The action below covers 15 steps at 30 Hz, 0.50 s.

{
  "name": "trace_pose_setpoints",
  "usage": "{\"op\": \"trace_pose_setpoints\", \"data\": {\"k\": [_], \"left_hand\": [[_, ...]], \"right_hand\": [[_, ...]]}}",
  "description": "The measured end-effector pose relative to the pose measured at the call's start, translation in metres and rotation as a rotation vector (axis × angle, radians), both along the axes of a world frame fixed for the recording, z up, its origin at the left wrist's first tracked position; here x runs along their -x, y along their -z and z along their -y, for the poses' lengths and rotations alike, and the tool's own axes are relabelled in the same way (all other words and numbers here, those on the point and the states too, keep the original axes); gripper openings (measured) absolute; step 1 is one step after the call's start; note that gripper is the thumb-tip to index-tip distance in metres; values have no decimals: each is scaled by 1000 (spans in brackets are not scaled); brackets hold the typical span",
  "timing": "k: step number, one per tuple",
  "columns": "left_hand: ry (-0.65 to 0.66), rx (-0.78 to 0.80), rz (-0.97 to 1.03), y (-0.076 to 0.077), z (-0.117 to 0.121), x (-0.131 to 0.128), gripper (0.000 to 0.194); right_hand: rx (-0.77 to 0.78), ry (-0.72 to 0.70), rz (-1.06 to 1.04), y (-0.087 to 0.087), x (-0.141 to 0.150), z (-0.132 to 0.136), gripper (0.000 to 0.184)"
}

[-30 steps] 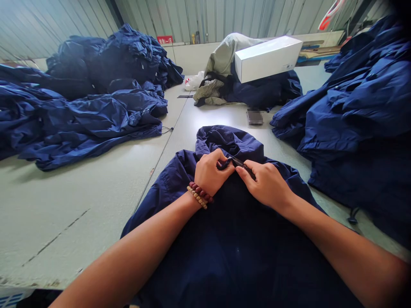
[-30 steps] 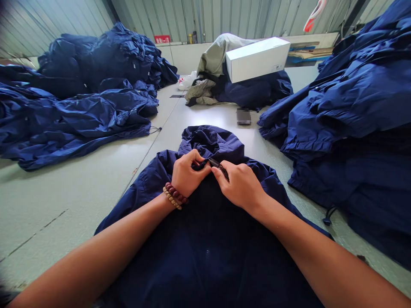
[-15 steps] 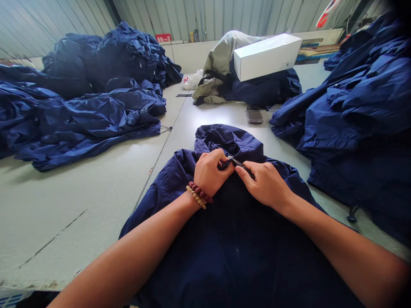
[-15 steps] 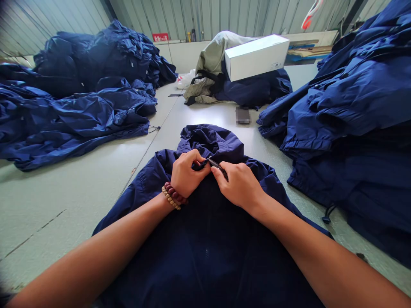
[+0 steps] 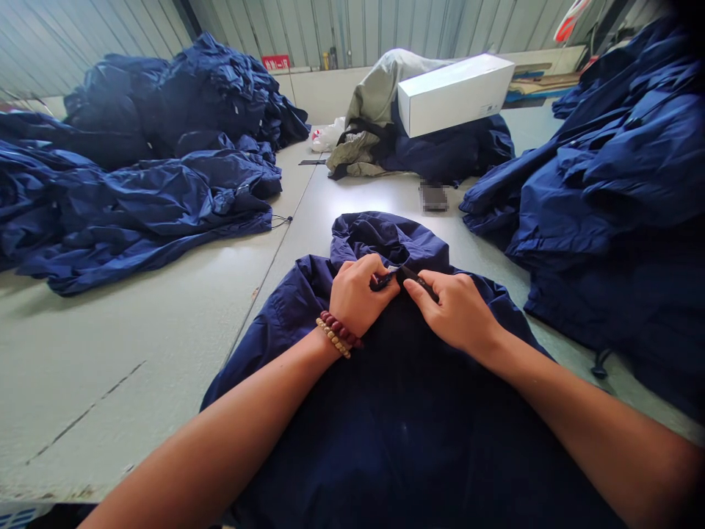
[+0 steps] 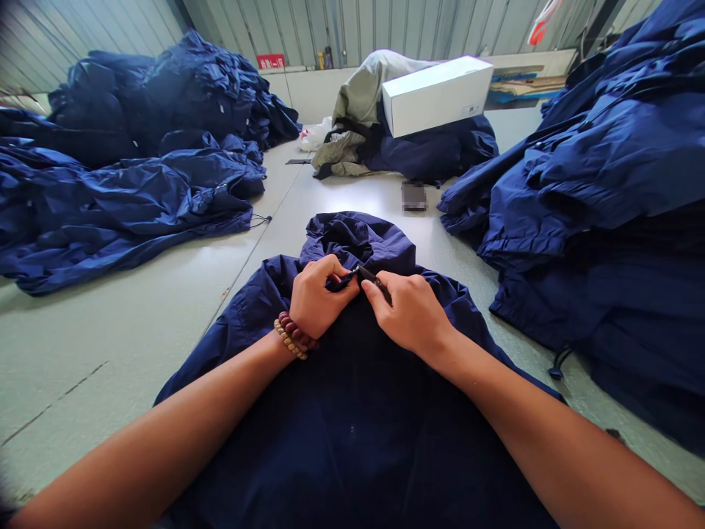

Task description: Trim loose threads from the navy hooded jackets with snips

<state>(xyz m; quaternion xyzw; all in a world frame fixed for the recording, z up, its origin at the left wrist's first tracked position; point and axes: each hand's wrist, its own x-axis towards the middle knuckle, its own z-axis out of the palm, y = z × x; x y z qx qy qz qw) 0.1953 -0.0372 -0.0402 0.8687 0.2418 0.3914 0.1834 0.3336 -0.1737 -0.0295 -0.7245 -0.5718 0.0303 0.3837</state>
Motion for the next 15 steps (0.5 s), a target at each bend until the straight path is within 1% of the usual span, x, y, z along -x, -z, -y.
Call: {"op": "trace_pose_setpoints", "data": {"k": [2,4,5,7,9,10,11,12,14,15], "left_hand": [[23,-14,-16,-1,-1,1,17],[105,-50,-59,-2,-2,4,13],[172,-76,-95,-4,-2,6,14],[322,-135,-184,-7,-3,9,23],[461,-191,-282,-9,-2,11,32],[522,-219,-325,-9,-1,11,34],[575,-245,-358,-9,2,11,35],[624,-267,-384,-9,4,10,34],[691,-285,-407,-8,11,8,33],[697,-271,-405,-7,14,8,34]], "right_hand": [[-61,50,-37,-1,-3,1,45],[-130,114,-101,0,-8,1,44],[-171,143,-136,0,-12,1,44],[-275,183,-181,3,-20,-1,42],[-373,184,-174,7,-28,-5,35],[-394,174,-153,10,-32,-8,31],[-385,163,-124,14,-36,-12,32],[-348,157,-92,18,-39,-15,38],[-213,152,-28,27,-46,-22,53],[-140,157,-1,31,-49,-24,53]]}}
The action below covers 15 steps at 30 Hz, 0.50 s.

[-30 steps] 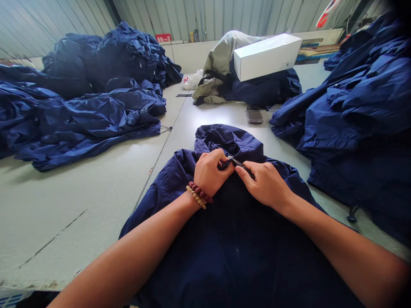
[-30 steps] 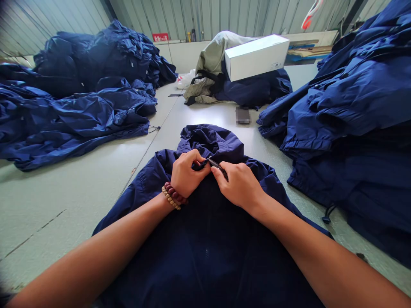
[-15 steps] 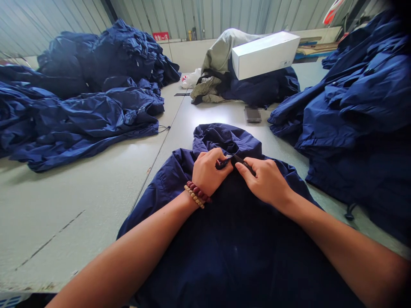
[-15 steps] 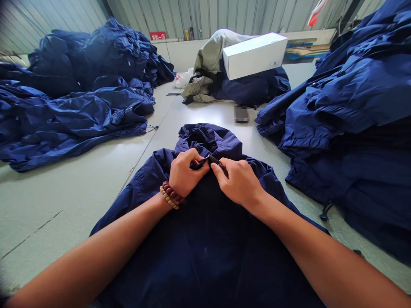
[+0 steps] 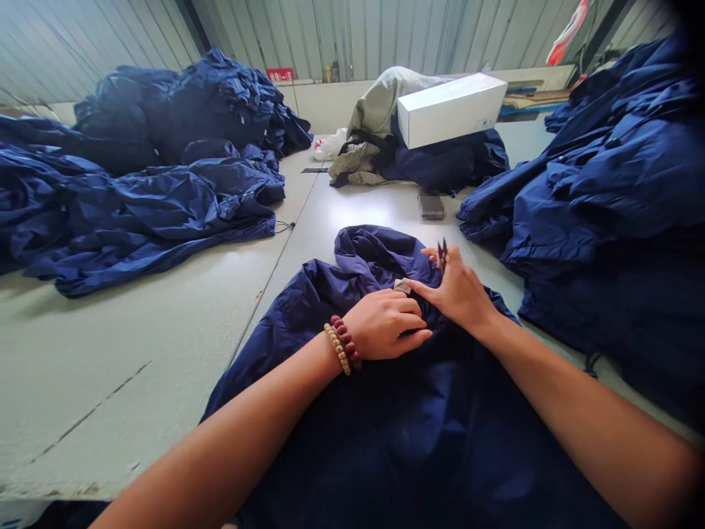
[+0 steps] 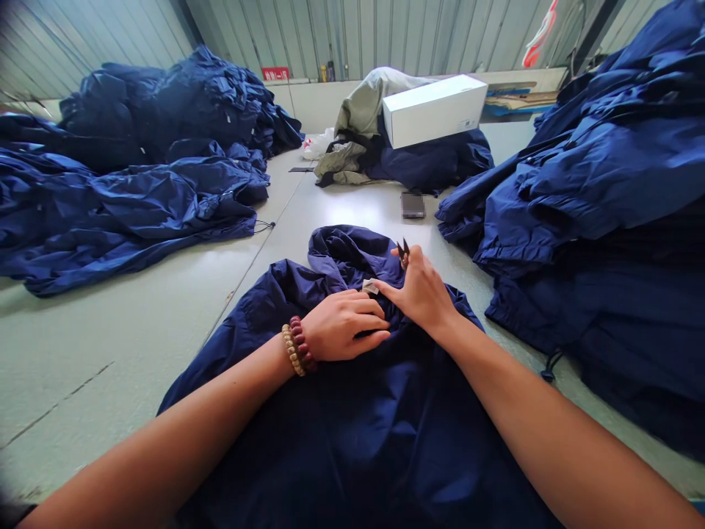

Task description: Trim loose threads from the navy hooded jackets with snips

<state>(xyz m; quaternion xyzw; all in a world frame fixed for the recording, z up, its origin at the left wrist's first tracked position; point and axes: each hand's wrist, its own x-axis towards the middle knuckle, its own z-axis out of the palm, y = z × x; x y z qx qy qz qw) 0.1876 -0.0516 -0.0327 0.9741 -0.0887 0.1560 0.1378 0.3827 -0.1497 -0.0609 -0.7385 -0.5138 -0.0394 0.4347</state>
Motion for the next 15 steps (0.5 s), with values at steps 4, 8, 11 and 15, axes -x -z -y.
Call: {"op": "trace_pose_setpoints", "data": {"k": [4,8,11,15], "left_hand": [[-392,175,113,-6,1,2,40],[-871,328,224,-13,-26,18,39],[-1103,354,211,-9,-52,33,72],[-1215,665,67,0,-76,45,55]], "right_hand": [[164,87,85,3,-10,0,31],[35,215,62,-10,-10,6,23],[-141,153,-136,-16,-4,6,26],[-294,-37,-534,-14,0,3,32]]}}
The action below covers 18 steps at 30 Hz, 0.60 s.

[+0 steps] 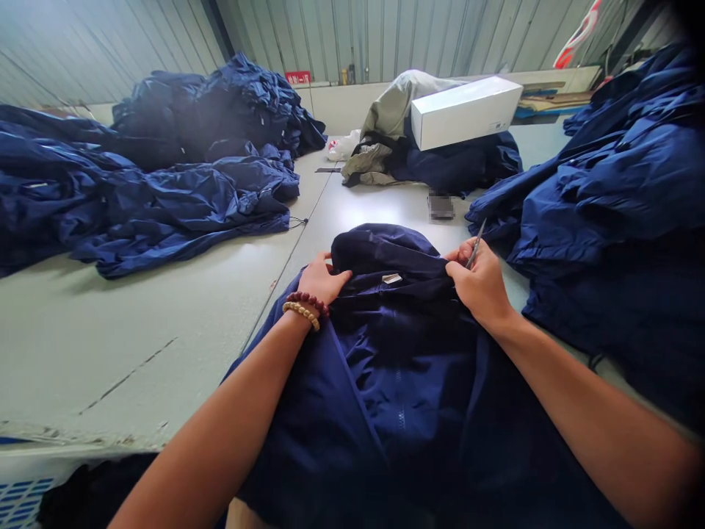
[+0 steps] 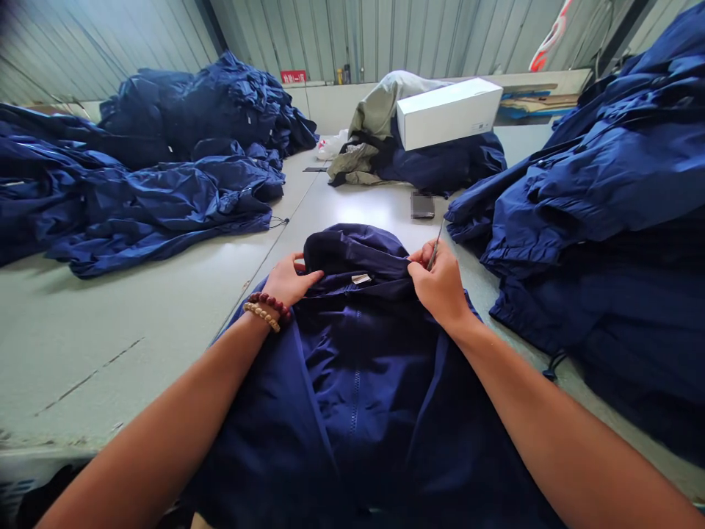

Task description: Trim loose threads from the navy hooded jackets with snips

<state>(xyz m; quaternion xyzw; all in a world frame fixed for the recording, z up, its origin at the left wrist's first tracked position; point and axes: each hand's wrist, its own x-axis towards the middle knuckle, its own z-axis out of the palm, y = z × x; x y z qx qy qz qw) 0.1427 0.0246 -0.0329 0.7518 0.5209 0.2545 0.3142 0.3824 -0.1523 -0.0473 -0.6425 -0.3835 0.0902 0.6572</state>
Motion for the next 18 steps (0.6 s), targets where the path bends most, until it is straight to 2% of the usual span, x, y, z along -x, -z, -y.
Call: {"op": "trace_pose_setpoints", "data": {"k": [2,5,10,11,13,16,18], "left_hand": [[32,142,142,2,-5,2,38],[77,147,447,2,-7,2,29],[64,105,896,-10,-11,2,33],[40,113,945,-13,-12,3,33],[-30,151,965,-18,-13,5,32],[-105,243,894,-25,-10,9,29],[-69,365,892,-29,-6,11,27]], "right_hand": [[-42,-100,-157,2,-3,-1,34],[-39,-171,-263,2,-10,0,34],[56,-96,20,-3,-20,3,48],[56,-88,36,-3,-20,3,48],[14,-83,-62,-5,-21,2,46],[-62,-112,-402,-7,-22,2,48],[-87,-157,-595,-9,-24,2,48]]}}
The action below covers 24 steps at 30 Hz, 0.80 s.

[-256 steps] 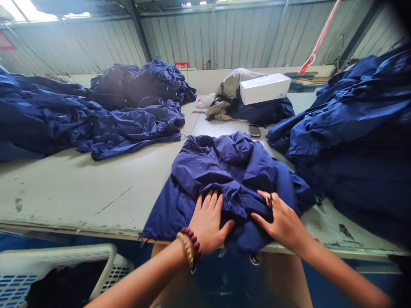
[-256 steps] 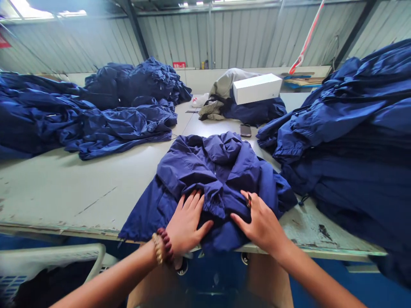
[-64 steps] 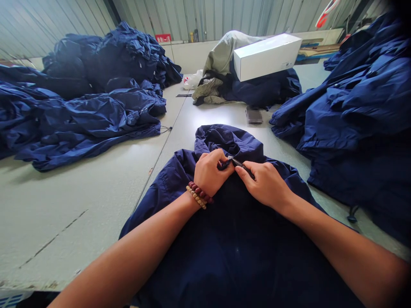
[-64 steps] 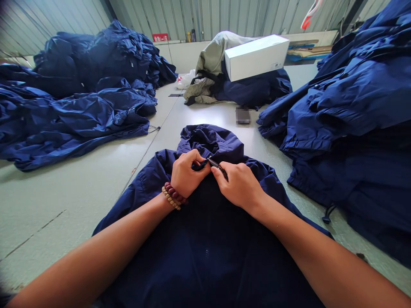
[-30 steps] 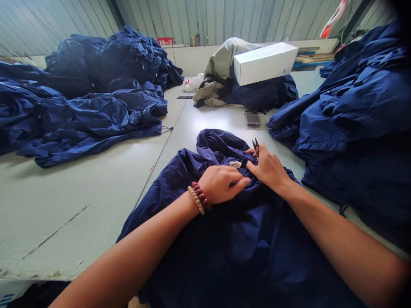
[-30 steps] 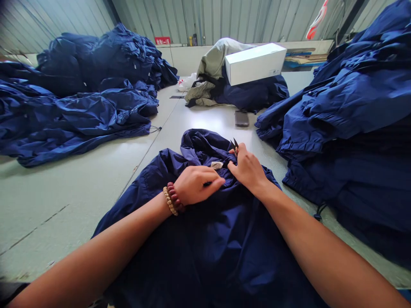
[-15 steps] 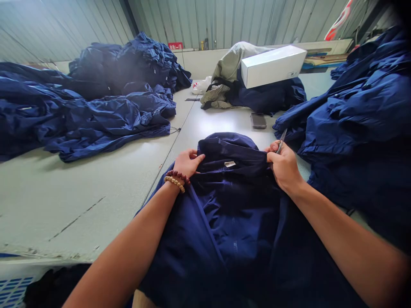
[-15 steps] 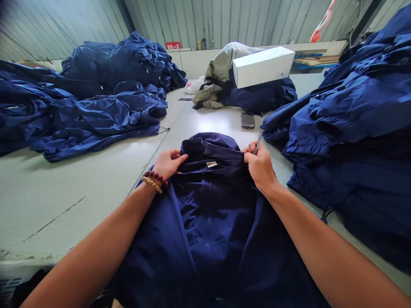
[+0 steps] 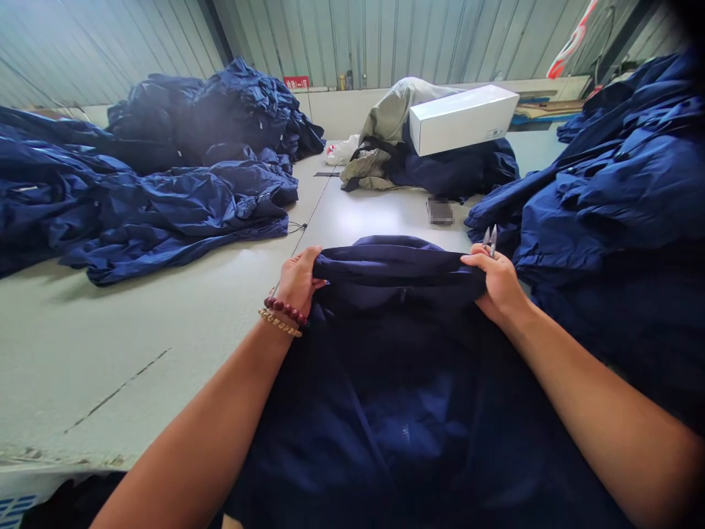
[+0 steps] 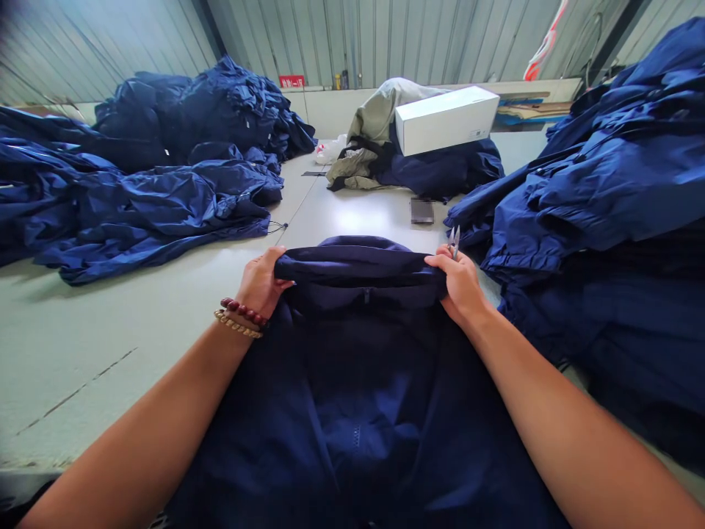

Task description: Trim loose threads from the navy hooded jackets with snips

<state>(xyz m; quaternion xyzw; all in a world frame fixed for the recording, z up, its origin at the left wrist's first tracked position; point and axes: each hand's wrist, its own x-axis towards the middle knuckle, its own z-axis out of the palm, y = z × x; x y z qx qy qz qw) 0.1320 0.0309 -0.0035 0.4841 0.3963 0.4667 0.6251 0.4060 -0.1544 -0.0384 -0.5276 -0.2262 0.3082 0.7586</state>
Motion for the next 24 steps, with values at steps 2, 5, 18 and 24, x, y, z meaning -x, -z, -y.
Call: {"op": "trace_pose_setpoints", "data": {"k": [2,5,18,24], "left_hand": [[139,126,59,-3,2,1,28],[306,291,132,-5,1,2,34],[229,-453,65,17,1,-7,58],[330,-776,-511,23,14,-7,84]], "right_hand": [[-3,-24,-110,-1,-2,0,46],[25,10,-173,2,-6,-1,42],[13,469,611,17,-11,-5,45],[292,270,701,28,-17,-7,46]]}}
